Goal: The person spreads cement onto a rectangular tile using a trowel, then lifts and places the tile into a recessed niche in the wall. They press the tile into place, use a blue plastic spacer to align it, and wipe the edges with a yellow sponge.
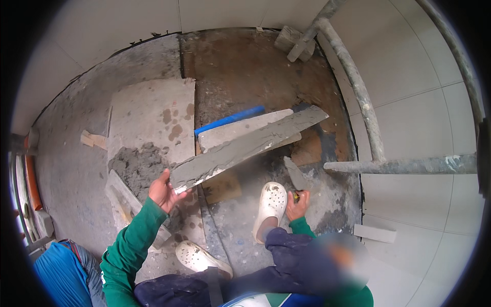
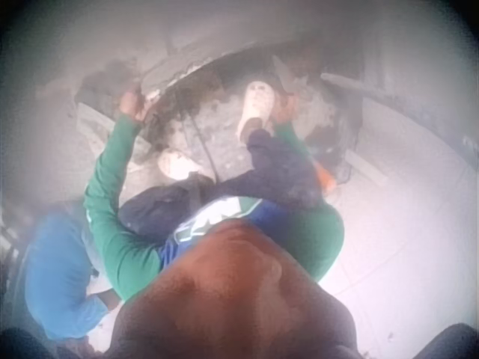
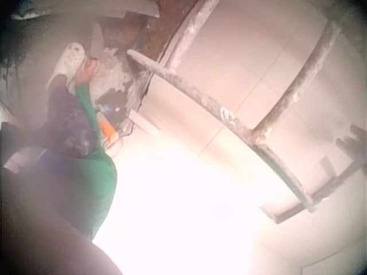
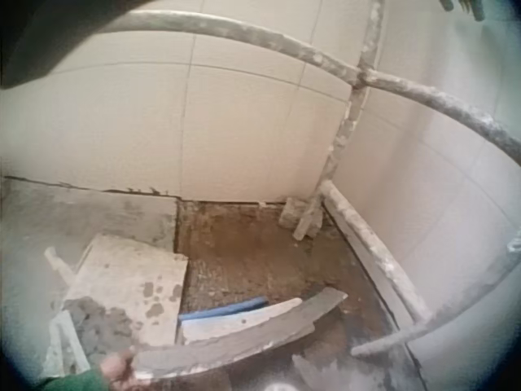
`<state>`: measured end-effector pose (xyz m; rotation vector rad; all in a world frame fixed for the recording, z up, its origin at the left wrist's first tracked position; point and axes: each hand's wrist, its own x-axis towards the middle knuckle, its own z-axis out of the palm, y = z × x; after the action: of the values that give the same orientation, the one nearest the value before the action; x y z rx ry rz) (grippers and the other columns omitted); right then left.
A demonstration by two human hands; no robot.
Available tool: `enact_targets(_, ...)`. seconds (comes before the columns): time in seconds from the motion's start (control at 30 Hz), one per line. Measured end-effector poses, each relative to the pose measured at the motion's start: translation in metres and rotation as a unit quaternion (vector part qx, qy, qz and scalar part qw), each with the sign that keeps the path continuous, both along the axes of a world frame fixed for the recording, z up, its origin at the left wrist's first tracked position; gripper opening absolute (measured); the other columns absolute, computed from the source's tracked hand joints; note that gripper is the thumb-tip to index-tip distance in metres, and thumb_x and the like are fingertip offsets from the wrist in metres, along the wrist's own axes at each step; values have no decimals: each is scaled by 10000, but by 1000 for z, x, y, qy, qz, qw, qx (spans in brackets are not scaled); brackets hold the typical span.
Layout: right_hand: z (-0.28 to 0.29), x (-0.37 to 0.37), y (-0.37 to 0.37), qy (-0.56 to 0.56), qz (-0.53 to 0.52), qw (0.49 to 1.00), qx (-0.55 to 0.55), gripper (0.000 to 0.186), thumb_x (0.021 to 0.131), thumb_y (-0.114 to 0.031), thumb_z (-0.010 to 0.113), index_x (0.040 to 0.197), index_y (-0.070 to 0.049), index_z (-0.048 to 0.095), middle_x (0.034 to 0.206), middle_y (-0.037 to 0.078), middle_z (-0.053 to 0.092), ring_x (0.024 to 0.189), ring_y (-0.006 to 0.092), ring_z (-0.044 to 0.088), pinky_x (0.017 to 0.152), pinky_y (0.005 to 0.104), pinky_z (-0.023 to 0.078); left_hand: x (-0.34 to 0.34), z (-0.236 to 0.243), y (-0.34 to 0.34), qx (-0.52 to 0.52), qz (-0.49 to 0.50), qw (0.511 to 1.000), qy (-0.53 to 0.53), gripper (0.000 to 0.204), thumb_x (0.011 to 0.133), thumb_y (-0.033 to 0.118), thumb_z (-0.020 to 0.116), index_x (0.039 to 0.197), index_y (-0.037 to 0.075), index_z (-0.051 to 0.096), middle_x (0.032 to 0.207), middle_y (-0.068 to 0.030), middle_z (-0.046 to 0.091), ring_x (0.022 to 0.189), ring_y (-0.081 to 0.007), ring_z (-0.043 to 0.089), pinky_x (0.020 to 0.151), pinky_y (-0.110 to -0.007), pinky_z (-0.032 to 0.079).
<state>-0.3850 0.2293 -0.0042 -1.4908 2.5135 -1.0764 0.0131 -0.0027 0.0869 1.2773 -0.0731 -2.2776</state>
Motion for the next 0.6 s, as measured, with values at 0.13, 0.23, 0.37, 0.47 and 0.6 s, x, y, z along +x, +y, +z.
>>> enact_targets(0.13,45,9,-24,-203,-27,979,-13,259,895,-151,694,1051,17,574,970,165,587,905,267,598,766,392,490,2,2,-2,-4,-12,1000,-16,571,1045,431,375,1319,-63,455,1062,-234,685,797,-359,724,585,-383,657)
enact_targets(0.23,98,4,-78,-444,26,894,63,246,922,-174,671,1030,36,605,848,109,610,665,198,588,617,347,489,1,-5,0,-11,-23,999,-30,591,1046,440,360,1333,-70,441,1066,-240,683,795,-363,724,580,-383,656)
enact_targets(0.37,116,-2,-107,-471,80,858,188,244,941,-198,647,961,45,634,750,76,610,503,140,528,515,316,446,-2,-10,0,-27,-24,999,-36,611,1047,453,345,1333,-80,436,1069,-250,680,787,-365,724,578,-382,656)
enact_targets(0.47,119,-20,-94,-336,124,890,281,284,950,-229,614,880,44,647,686,108,604,540,162,532,541,338,429,-2,-6,-2,-51,-28,997,-53,614,1048,452,340,1330,-85,437,1072,-256,678,786,-366,724,579,-382,656)
enact_targets(0.6,144,-26,-73,-243,160,910,296,330,944,-257,591,833,52,628,684,197,581,605,240,554,592,377,423,0,-5,-4,-59,-37,996,-61,615,1047,453,343,1320,-90,440,1056,-249,682,788,-369,723,580,-382,656)
